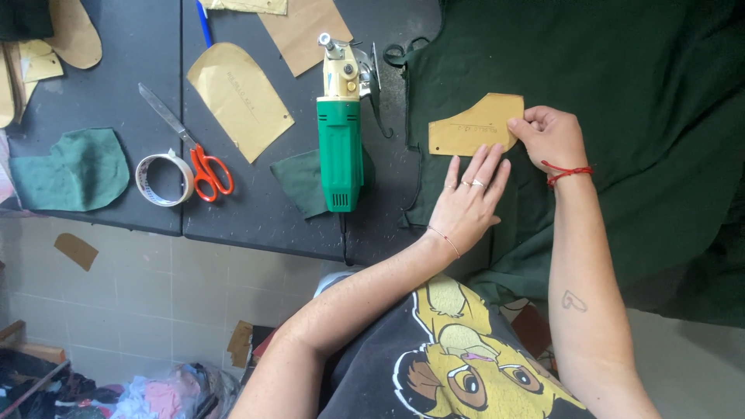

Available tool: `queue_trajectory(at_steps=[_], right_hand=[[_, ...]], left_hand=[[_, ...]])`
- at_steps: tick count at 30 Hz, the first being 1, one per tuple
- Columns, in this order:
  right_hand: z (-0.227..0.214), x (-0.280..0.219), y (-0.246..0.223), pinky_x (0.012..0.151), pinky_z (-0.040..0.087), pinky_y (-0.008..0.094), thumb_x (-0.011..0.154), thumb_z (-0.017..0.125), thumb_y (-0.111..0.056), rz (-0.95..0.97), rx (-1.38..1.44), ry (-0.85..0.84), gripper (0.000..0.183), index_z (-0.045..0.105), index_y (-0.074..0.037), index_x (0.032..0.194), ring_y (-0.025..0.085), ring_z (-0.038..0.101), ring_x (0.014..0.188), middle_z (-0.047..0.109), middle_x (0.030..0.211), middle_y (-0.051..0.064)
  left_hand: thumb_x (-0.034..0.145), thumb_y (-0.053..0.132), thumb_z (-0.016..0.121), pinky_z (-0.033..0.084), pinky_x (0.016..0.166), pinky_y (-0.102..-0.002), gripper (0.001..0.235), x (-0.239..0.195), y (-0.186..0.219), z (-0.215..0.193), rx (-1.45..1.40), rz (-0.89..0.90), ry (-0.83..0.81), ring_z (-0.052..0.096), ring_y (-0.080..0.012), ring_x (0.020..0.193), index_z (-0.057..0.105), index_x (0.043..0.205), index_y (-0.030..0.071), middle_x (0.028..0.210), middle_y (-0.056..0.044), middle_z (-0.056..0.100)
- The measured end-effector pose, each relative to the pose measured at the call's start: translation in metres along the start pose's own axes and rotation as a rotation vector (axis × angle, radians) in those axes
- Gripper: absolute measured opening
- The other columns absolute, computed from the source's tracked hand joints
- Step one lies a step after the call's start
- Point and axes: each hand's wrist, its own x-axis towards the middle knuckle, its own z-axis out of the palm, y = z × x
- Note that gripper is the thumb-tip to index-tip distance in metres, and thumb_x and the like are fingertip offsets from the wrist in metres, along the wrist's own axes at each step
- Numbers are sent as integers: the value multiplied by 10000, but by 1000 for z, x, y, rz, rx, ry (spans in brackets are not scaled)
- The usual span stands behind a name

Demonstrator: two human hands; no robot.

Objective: The person is cutting out specific shapes from green fabric using paper patterns as guides, employing both a rotary cutter and scissors.

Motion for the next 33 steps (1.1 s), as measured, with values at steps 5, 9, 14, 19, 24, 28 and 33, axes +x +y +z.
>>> queue_trajectory(at_steps=[5, 9, 14, 19, 24, 28, 33], right_hand=[[3, 9, 16, 531, 411, 191, 854, 589, -163, -24, 15, -10, 141, 623, -53, 936, 76, 528, 549, 539, 560, -6], [1, -1, 2, 560, 443, 211, 844, 589, -159, -15, 11, 4, 138, 620, -45, 916, 70, 540, 590, 568, 627, 2], [-6, -15, -4, 578, 462, 311, 814, 654, -172, -97, -160, 153, 208, 562, -69, 968, 198, 577, 719, 588, 790, 56], [17, -31, -50, 624, 502, 337, 820, 517, 55, -319, 65, 50, 131, 611, 13, 901, 300, 605, 770, 563, 818, 140], [48, -20, -77, 639, 495, 307, 765, 648, -96, -411, -67, -115, 131, 618, -137, 886, 202, 621, 727, 630, 722, 25], [52, -10, -84, 600, 494, 319, 747, 653, -91, -479, -219, -263, 66, 637, -96, 810, 217, 608, 674, 609, 694, 81], [58, 0, -75, 620, 495, 284, 705, 645, -134, -453, -287, -387, 80, 637, -119, 783, 161, 609, 681, 598, 683, 31]], left_hand=[[697, 536, 751, 64, 1041, -570, 985, 9, -8, -3, 10, -65, 28, 16, -298, 1334, 175, 1373, 110, 1426, -155, 27], [721, 546, 734, 51, 1045, -564, 947, 12, -9, 1, -12, -86, 22, 4, -282, 1336, 190, 1372, 126, 1430, -137, 29], [724, 551, 710, 48, 1032, -583, 941, 13, -11, 2, 3, -78, -26, -5, -288, 1332, 172, 1375, 135, 1428, -124, 20], [657, 542, 709, 65, 1030, -614, 899, 19, -8, 19, -4, -87, -67, 68, -277, 1314, 258, 1328, 149, 1392, -94, 126], [605, 544, 693, 19, 1008, -651, 840, 25, -7, 47, -24, -79, -113, 192, -273, 1272, 355, 1276, 168, 1318, -70, 315], [656, 575, 625, 28, 1042, -603, 753, 20, -12, 25, -18, -93, -154, 235, -225, 1246, 359, 1266, 223, 1281, -4, 383], [615, 564, 657, 80, 1036, -609, 755, 21, -10, 45, -56, -119, -71, 441, -188, 1076, 383, 1226, 214, 1153, 4, 479]])
